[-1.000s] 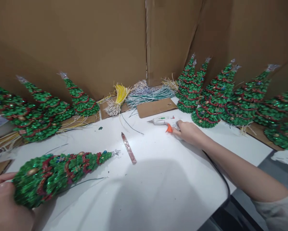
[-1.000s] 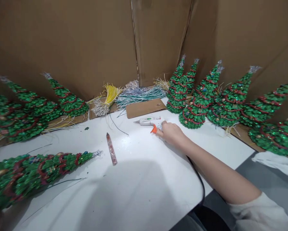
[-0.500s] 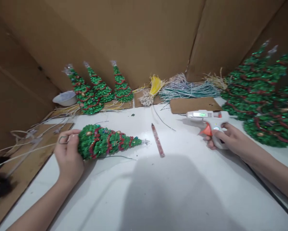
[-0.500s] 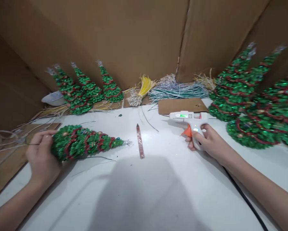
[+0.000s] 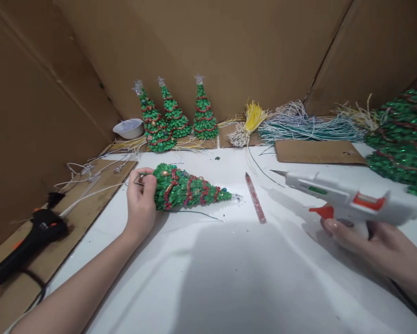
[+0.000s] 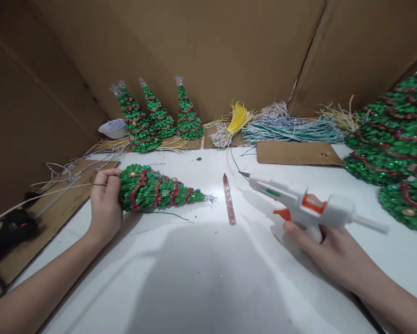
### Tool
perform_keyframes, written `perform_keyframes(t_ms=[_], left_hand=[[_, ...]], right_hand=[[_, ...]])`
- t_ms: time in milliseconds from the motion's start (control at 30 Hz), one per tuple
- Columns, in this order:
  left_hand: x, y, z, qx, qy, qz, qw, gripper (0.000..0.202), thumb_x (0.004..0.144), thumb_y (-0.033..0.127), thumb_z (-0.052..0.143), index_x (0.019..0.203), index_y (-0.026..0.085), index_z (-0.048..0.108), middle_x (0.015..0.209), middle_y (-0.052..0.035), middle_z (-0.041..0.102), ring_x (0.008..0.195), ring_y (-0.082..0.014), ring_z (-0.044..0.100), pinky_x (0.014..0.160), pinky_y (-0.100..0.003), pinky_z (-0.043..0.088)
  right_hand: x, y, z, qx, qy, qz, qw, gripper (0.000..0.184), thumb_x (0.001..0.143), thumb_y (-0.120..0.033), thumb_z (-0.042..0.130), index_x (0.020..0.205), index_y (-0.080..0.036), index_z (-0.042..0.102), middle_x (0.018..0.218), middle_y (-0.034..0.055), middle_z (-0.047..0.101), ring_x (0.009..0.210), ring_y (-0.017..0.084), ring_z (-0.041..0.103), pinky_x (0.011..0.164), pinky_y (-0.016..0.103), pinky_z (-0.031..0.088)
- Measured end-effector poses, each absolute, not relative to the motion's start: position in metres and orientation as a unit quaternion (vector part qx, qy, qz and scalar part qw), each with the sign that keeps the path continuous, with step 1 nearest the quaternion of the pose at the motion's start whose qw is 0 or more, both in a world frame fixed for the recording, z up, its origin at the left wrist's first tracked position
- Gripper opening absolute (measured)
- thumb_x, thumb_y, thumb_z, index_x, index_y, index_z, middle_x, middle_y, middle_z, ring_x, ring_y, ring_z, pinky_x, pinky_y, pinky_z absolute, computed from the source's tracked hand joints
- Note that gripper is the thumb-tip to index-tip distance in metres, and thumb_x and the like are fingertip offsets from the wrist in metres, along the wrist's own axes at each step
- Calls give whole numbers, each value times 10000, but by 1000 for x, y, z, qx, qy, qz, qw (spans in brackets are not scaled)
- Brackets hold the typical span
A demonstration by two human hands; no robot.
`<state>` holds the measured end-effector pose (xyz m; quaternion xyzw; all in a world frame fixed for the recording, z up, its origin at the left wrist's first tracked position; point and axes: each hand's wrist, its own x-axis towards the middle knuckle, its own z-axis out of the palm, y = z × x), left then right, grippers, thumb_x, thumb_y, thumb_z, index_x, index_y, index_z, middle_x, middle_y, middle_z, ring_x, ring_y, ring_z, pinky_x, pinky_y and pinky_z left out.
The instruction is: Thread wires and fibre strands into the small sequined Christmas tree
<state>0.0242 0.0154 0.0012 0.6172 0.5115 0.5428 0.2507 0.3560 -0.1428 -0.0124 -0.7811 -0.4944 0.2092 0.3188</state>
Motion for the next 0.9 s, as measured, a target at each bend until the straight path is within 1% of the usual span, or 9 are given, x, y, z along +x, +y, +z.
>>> perform_keyframes(t_ms=[167,300,367,467,600,700,767,833,900], left_hand=[[25,11,5,636,500,526,264,237,801,423,498,806,190,458,652,33,428,609,-113,411,563,-214,347],[25,8,8,644,520,498,259,236,818,365,448,662,191,414,602,43,370,573,-104,357,522,-205,317],[25,7,9,646,527,492,252,304,814,360,437,581,195,333,570,48,288,542,-100,289,484,-205,277],[26,4,9,640,529,493,259,337,796,376,445,553,198,292,557,47,255,531,-101,257,456,-206,257],[28,-2,7,620,527,504,291,299,762,407,482,578,197,375,558,44,347,535,-107,327,463,-202,309],[25,-3,0,613,524,503,311,267,761,468,469,704,208,498,611,32,470,578,-137,434,512,-226,384],[21,-2,-6,625,530,493,292,321,762,516,453,813,216,554,715,9,553,694,-179,514,607,-257,431],[16,-1,-13,634,535,485,277,375,760,546,451,906,224,577,844,-15,596,833,-216,542,701,-282,444],[13,0,-18,631,537,481,287,398,756,556,460,958,234,577,892,-21,603,846,-221,549,701,-287,452]], right_hand=[[336,-140,-23,-615,-720,102,306,161,836,-299,434,959,-242,522,809,50,649,669,181,628,521,248,514],[324,-131,-27,-497,-821,-27,281,345,847,-237,372,1184,-180,417,1148,139,584,982,217,605,730,288,532],[314,-126,-26,-460,-841,-59,277,392,859,-195,328,1246,-145,361,1180,159,571,1009,209,595,733,284,528],[301,-118,-19,-419,-867,-105,251,342,851,-96,306,1173,-102,422,1083,172,628,854,184,645,655,268,528],[293,-113,-17,-389,-885,-139,215,292,846,-43,295,1005,-81,536,959,168,670,727,179,646,606,283,514],[294,-112,-21,-400,-884,-129,206,319,850,-41,280,984,-76,567,941,177,665,704,172,631,593,280,506],[294,-112,-22,-410,-881,-127,200,326,851,-41,275,973,-78,575,936,179,662,677,165,618,579,277,502],[294,-111,-23,-414,-879,-133,198,332,848,-33,273,968,-70,580,935,182,662,648,159,607,568,275,500],[292,-109,-23,-414,-878,-142,194,339,839,-21,268,948,-59,587,925,187,665,632,163,607,554,278,497]])
